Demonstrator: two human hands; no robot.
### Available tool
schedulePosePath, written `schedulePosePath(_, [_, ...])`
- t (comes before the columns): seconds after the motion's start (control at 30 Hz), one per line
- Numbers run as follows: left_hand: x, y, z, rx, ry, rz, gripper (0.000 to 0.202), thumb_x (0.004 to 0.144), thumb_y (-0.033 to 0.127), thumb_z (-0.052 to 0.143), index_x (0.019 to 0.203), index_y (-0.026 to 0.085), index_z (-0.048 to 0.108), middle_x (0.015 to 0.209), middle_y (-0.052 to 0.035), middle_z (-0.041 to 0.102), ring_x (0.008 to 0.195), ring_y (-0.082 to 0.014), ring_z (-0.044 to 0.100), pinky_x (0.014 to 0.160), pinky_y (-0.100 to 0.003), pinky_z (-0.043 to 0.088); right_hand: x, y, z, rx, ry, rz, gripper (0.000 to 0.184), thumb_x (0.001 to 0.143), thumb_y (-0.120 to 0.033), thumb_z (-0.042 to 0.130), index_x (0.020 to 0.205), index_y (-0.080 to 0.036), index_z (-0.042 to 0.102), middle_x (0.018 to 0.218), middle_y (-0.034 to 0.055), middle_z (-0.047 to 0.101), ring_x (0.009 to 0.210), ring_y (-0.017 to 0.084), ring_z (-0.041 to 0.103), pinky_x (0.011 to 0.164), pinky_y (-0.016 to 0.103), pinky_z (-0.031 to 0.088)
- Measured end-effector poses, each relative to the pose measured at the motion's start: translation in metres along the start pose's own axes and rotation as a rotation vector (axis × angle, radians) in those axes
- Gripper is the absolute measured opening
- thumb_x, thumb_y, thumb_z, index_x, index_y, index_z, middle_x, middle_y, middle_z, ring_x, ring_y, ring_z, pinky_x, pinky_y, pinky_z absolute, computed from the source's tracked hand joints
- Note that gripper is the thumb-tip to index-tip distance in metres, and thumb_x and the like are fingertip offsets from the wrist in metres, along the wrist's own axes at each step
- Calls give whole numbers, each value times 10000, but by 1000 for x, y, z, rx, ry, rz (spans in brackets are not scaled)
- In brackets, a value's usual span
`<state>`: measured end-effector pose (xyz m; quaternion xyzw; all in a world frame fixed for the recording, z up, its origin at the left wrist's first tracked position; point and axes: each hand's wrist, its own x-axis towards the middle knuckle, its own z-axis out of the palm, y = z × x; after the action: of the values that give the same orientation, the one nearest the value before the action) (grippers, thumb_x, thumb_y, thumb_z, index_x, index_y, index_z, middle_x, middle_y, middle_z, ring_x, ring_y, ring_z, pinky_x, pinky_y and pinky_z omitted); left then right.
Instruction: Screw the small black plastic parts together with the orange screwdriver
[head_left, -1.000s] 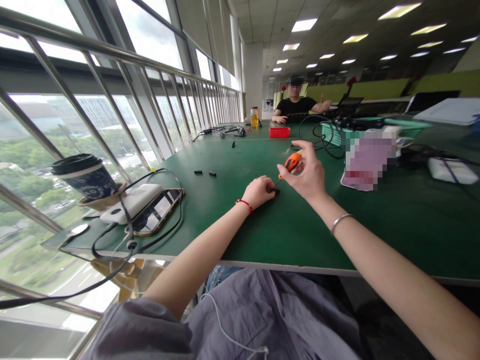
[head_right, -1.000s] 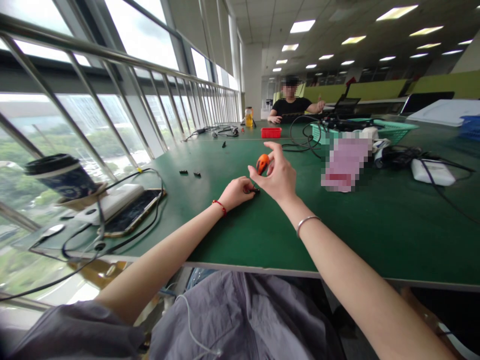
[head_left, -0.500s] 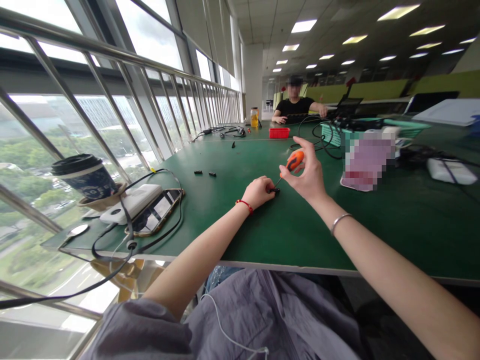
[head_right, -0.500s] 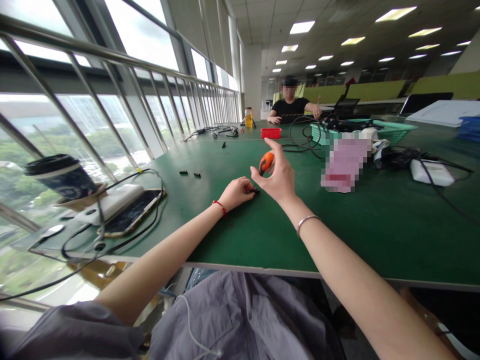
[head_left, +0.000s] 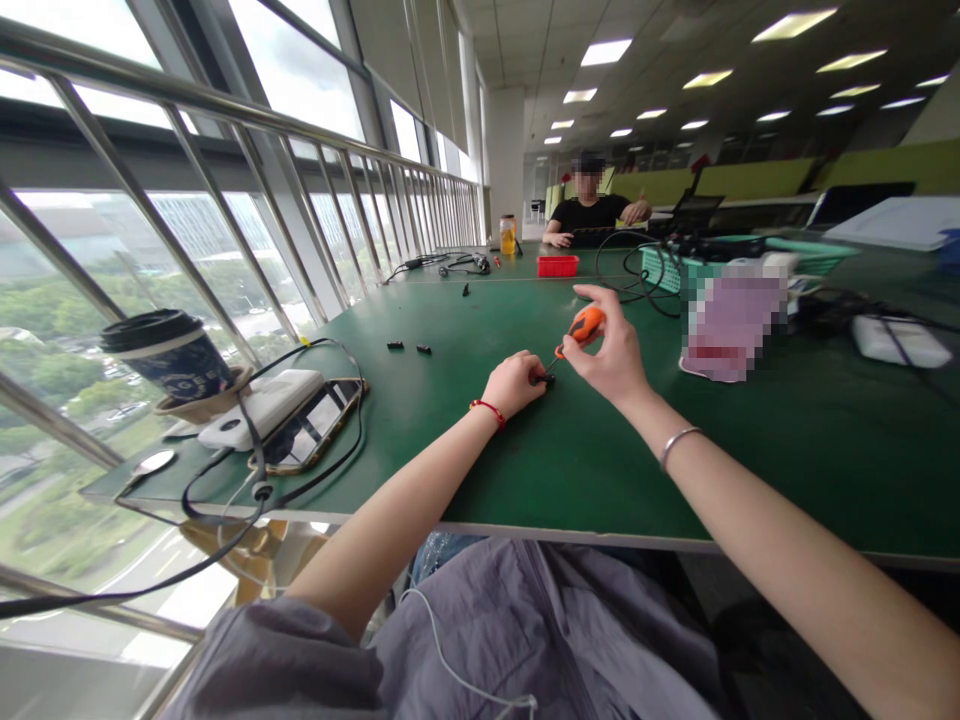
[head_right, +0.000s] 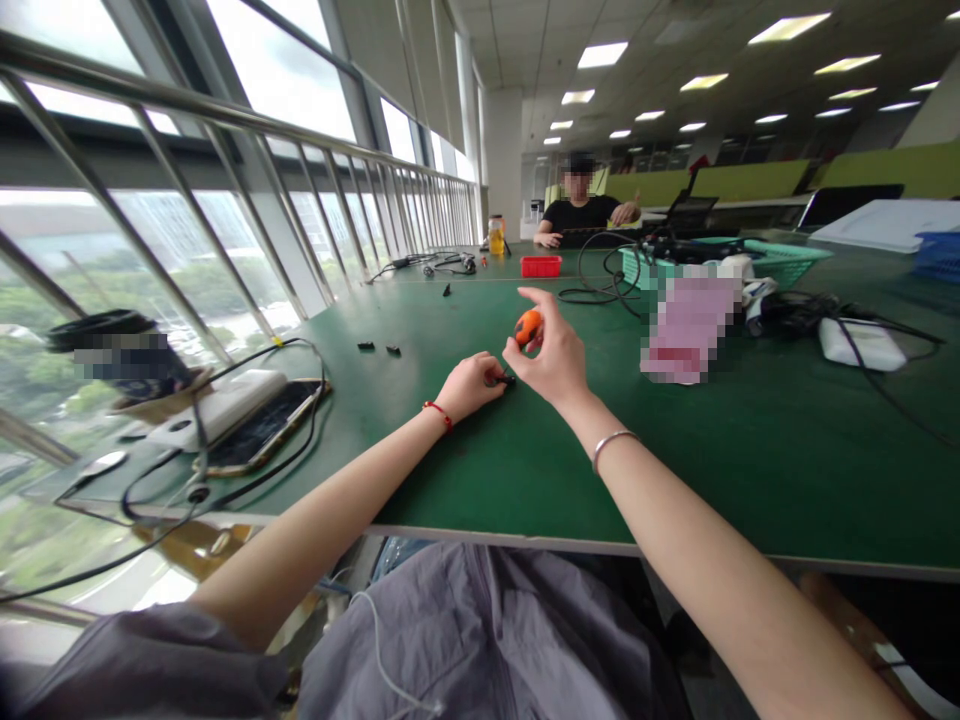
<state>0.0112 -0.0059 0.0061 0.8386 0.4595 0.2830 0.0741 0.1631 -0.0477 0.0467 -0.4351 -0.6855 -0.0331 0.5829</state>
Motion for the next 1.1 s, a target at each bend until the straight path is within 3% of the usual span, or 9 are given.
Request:
schedulePosePath(0.1, [0,0,0,-4,-1,-3,55,715,152,610,759,159,642,820,-27,602,720,-138,572,688,-254,480,1,-1,-1,-34,30,28,542,704,-379,611,1207,-200,515,717,-6,580,613,162,547,611,289,442])
schedulePosePath(0.27, [1,-3,1,-11,3,7,44,712,155,616,749,160,641,822,-26,602,721,-137,570,677,-250,475,1,-1,-3,-48,-8,110,286,741,-437,591,906,-207,630,574,-26,519,538,140,520,595,273,422])
schedulePosePath(0.37, [1,-5,2,-13,3,14,40,714,155,617,746,156,641,821,-29,601,711,-136,568,666,-250,472,1,1,-2,-10,-13,59,307,736,-371,585,994,-209,615,605,-30,529,538,133,504,589,273,427])
schedulePosePath(0.5, [1,-4,1,-13,2,14,42,715,153,617,750,152,640,817,-31,601,703,-137,563,662,-253,469,0,3,1,40,19,-42,523,712,-339,592,1213,-219,500,822,15,616,656,159,561,621,294,464])
schedulePosePath(0.57, [1,-3,0,-14,5,11,37,714,154,619,744,154,640,819,-31,601,705,-137,564,671,-254,471,0,1,1,7,21,-17,535,709,-380,614,1206,-217,506,757,1,608,625,163,557,616,299,458])
schedulePosePath(0.73, [1,-3,1,-18,5,9,33,713,157,618,740,156,637,815,-28,597,705,-136,559,677,-255,466,0,-3,-3,-55,-38,87,286,730,-443,616,901,-215,634,520,-43,487,508,141,500,580,274,413])
schedulePosePath(0.83, [2,-4,2,-9,5,14,35,710,156,615,741,158,630,808,-25,592,701,-135,552,663,-252,459,-1,-1,-2,-24,-61,54,236,741,-365,586,914,-211,632,565,-34,514,513,130,489,567,267,408])
schedulePosePath(1.0, [2,-4,2,5,3,14,19,712,161,613,727,155,623,803,-27,591,698,-136,554,666,-256,465,0,6,3,59,-8,-61,563,691,-319,609,1231,-221,483,876,17,622,634,140,558,620,282,470])
schedulePosePath(1.1, [2,-5,3,0,8,12,20,713,169,618,723,154,627,806,-29,592,695,-137,557,671,-262,470,-1,4,2,11,-14,-22,610,684,-391,644,1245,-218,476,783,-12,610,555,127,527,565,270,445])
